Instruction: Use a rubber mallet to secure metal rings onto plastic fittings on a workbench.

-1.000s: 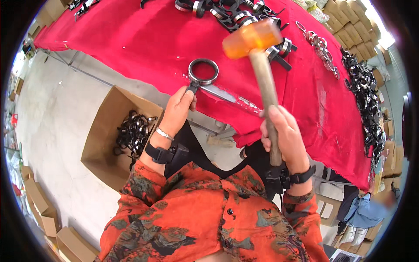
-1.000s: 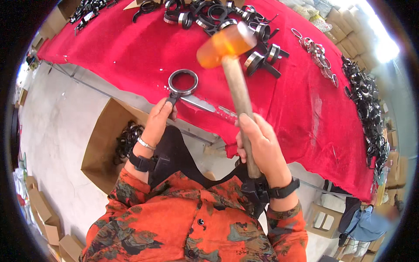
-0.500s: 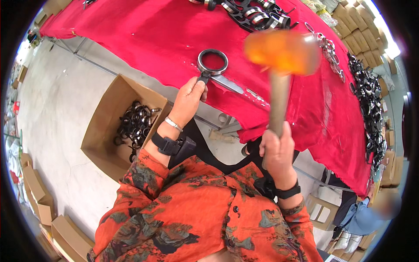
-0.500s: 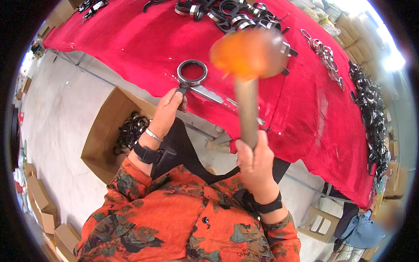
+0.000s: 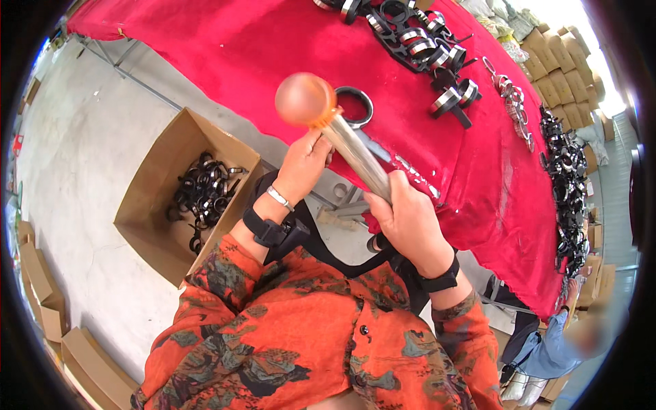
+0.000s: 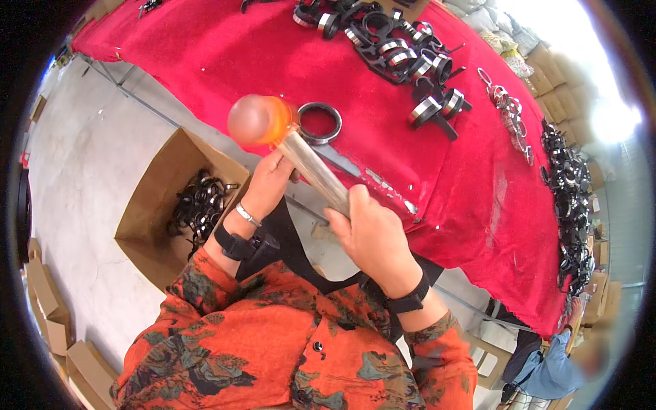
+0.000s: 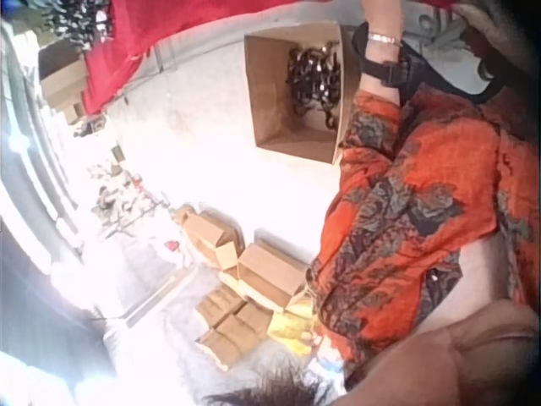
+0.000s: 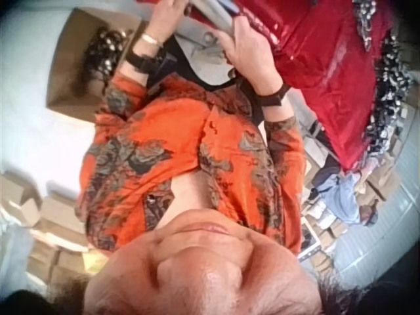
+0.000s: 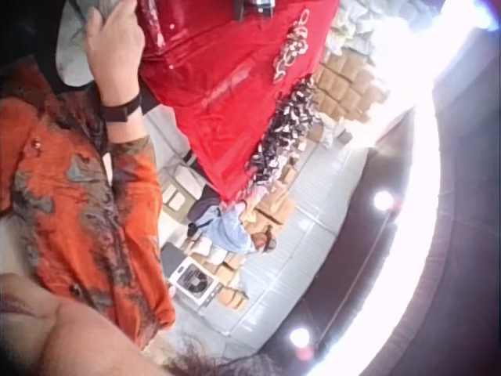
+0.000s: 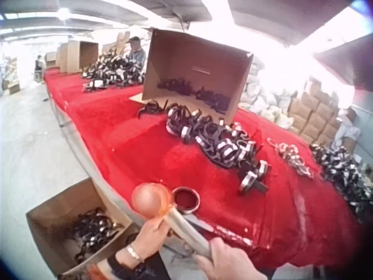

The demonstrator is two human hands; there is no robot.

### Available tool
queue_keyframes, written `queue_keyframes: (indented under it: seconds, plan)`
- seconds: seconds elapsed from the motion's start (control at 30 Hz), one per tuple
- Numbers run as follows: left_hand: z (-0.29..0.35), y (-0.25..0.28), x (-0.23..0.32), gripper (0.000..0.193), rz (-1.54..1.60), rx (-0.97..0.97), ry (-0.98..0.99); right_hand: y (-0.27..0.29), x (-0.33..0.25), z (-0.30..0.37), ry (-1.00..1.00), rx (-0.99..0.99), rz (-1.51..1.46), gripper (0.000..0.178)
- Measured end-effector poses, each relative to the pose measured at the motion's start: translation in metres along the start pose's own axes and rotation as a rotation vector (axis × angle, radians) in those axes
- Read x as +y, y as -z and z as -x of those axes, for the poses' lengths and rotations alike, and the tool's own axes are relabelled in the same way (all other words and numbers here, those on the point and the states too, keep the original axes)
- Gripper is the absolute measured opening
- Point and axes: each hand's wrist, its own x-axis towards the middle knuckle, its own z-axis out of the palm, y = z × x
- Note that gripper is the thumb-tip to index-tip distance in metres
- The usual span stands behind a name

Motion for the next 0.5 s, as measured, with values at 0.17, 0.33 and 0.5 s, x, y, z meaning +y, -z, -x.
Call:
queue_keyframes:
  seconds: [0.17,0.33,0.5]
  plan:
    - [0.0,0.013,-0.008,0.026,-0.142,0.009,0.053,0.028,-0.035,-0.027,-0.079,0.04,-0.321,0.029]
    - [-0.002,0.008,0.005,0.026,-0.179,-0.019,0.046,0.004,-0.002,-0.034,-0.095,0.098,-0.128,0.035]
    - [-0.009,0.017,0.001,0.028,-0.177,-0.043,0.063,0.033,-0.008,-0.061,-0.438,-0.056,-0.548,0.035]
